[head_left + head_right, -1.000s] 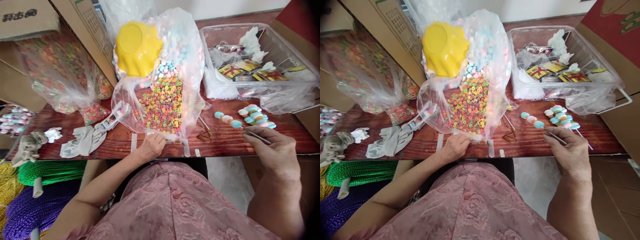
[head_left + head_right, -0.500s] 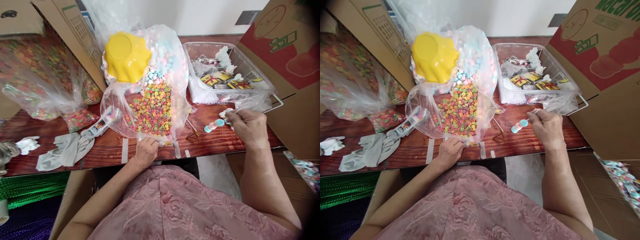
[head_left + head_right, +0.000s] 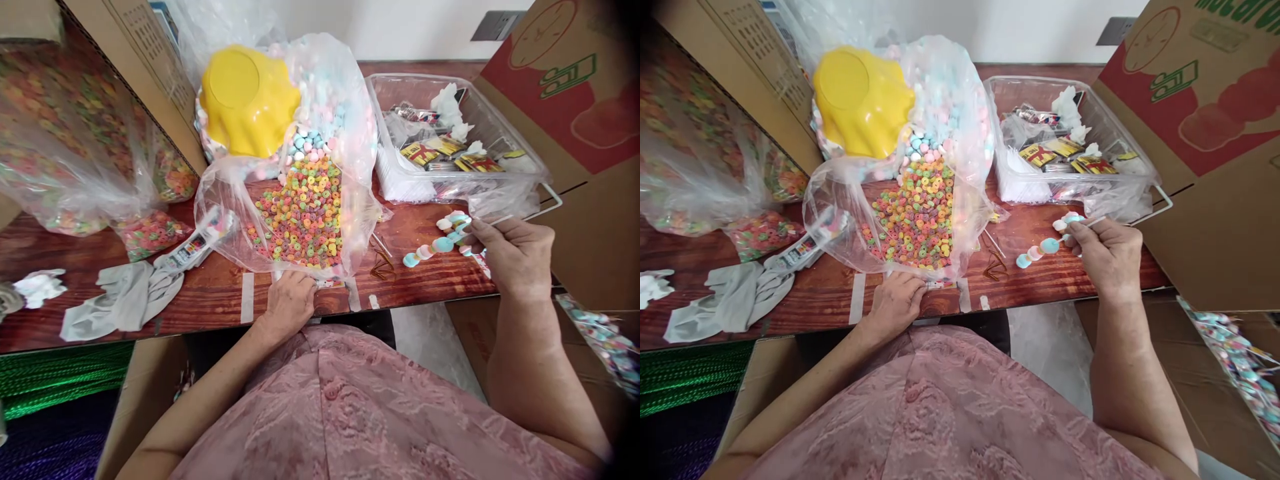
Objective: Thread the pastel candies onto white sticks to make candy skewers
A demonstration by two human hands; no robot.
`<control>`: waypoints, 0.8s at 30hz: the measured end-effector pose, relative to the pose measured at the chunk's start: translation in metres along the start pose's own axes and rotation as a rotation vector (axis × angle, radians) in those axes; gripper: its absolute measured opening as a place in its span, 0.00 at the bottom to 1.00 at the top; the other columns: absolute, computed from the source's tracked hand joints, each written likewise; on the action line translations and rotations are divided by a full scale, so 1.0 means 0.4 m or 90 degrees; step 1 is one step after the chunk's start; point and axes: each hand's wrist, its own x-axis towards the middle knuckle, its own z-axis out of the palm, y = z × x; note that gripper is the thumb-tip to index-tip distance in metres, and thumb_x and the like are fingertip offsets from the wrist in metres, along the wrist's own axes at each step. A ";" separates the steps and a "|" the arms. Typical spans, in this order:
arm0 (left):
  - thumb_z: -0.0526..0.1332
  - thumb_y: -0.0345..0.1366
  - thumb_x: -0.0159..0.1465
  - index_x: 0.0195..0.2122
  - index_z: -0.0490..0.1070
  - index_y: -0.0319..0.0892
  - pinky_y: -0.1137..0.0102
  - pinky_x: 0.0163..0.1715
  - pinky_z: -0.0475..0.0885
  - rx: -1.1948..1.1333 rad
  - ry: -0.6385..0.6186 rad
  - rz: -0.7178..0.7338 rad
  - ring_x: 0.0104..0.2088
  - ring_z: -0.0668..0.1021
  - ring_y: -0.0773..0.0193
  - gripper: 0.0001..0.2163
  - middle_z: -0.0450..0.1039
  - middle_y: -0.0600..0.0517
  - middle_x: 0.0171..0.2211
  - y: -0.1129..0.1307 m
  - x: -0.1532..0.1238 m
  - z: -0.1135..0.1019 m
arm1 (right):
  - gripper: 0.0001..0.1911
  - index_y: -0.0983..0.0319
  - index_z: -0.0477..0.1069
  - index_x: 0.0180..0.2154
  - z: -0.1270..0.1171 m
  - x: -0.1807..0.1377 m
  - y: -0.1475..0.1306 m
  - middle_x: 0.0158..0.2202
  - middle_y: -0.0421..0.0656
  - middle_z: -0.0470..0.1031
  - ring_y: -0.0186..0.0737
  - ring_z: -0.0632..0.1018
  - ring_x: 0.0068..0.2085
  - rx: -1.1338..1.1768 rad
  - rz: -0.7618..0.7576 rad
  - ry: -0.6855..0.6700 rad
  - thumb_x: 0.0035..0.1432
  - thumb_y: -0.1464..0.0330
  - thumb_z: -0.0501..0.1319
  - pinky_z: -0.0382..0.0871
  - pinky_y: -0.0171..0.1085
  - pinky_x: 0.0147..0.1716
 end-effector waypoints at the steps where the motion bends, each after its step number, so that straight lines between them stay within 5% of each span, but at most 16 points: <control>1: 0.58 0.34 0.68 0.36 0.76 0.42 0.63 0.38 0.70 0.016 -0.001 0.003 0.43 0.74 0.56 0.07 0.78 0.48 0.39 0.004 0.000 0.000 | 0.09 0.62 0.76 0.24 -0.004 -0.009 0.000 0.19 0.39 0.73 0.34 0.69 0.20 -0.006 -0.007 0.005 0.52 0.64 0.66 0.63 0.35 0.22; 8: 0.59 0.31 0.66 0.32 0.75 0.43 0.65 0.33 0.67 0.086 0.060 0.070 0.39 0.74 0.56 0.07 0.76 0.48 0.34 0.010 0.000 0.014 | 0.09 0.61 0.77 0.29 -0.019 -0.061 -0.028 0.25 0.40 0.78 0.35 0.74 0.26 -0.093 -0.104 -0.110 0.58 0.63 0.64 0.67 0.35 0.31; 13: 0.59 0.33 0.67 0.29 0.75 0.42 0.65 0.33 0.67 0.042 0.103 0.054 0.37 0.73 0.57 0.10 0.76 0.48 0.31 -0.004 -0.004 0.029 | 0.12 0.60 0.74 0.25 -0.012 -0.069 -0.055 0.23 0.39 0.76 0.34 0.71 0.24 -0.138 -0.114 -0.162 0.57 0.61 0.62 0.64 0.35 0.29; 18: 0.61 0.35 0.67 0.32 0.76 0.41 0.66 0.36 0.69 -0.020 0.131 0.054 0.37 0.74 0.59 0.08 0.77 0.49 0.33 -0.016 -0.017 0.034 | 0.12 0.61 0.75 0.25 -0.015 -0.058 -0.055 0.22 0.39 0.75 0.32 0.70 0.24 -0.115 -0.047 -0.165 0.56 0.62 0.63 0.63 0.34 0.28; 24: 0.63 0.37 0.65 0.40 0.78 0.41 0.64 0.39 0.72 -0.041 0.072 0.064 0.42 0.75 0.55 0.07 0.78 0.47 0.39 -0.013 -0.029 0.006 | 0.12 0.63 0.74 0.24 0.004 -0.044 -0.011 0.21 0.39 0.74 0.31 0.67 0.21 -0.014 0.057 -0.138 0.54 0.62 0.65 0.63 0.33 0.24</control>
